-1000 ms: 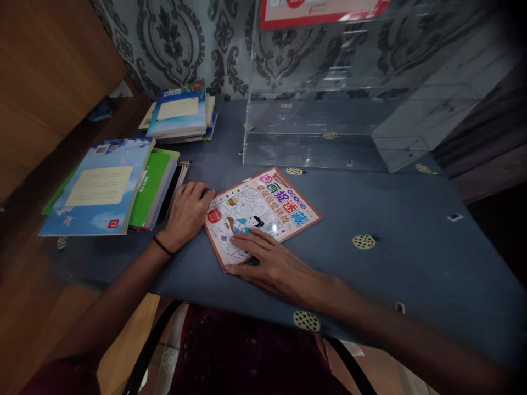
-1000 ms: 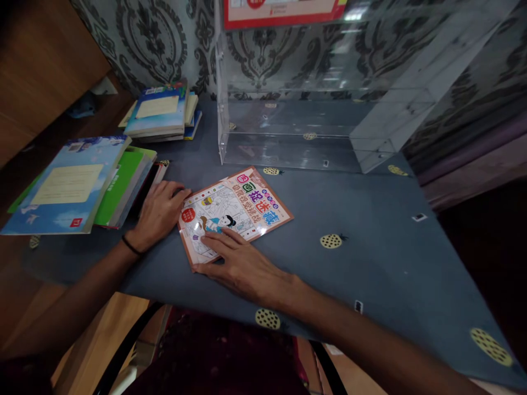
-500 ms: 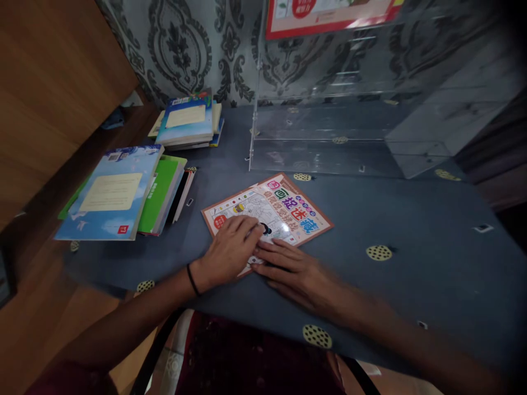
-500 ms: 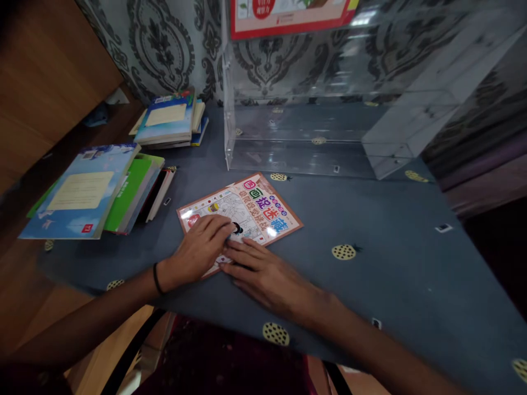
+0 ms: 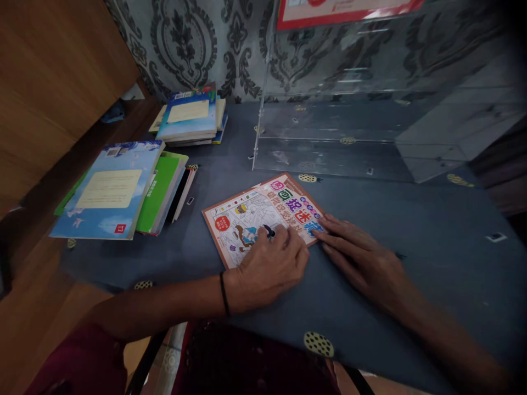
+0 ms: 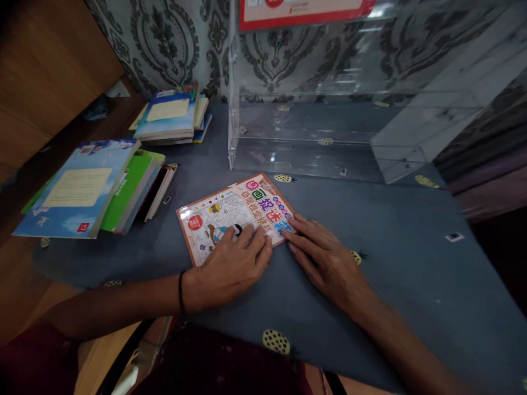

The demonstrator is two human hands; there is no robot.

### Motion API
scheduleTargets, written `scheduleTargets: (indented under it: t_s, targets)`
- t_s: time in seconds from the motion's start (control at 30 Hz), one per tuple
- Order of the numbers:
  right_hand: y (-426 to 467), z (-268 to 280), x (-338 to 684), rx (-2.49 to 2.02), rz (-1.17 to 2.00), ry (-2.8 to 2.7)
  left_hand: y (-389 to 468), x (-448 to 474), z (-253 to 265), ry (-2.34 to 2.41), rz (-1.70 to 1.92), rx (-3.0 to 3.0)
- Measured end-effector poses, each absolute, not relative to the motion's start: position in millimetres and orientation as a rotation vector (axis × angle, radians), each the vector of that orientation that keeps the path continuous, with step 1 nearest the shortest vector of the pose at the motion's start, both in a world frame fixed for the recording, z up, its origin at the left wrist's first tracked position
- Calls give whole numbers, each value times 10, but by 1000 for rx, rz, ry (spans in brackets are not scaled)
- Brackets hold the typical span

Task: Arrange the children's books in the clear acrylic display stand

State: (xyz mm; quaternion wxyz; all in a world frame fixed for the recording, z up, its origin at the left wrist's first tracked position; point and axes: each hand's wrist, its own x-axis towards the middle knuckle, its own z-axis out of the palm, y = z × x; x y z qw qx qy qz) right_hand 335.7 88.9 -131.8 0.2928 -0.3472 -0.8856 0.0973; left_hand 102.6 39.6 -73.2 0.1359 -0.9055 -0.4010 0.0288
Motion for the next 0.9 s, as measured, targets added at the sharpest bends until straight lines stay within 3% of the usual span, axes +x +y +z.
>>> scheduleTargets:
  t_s: [0.9]
  targets:
    - [886,-1219,3335,-935,264,-2308,402,1221,-685,-1145,232,-2402]
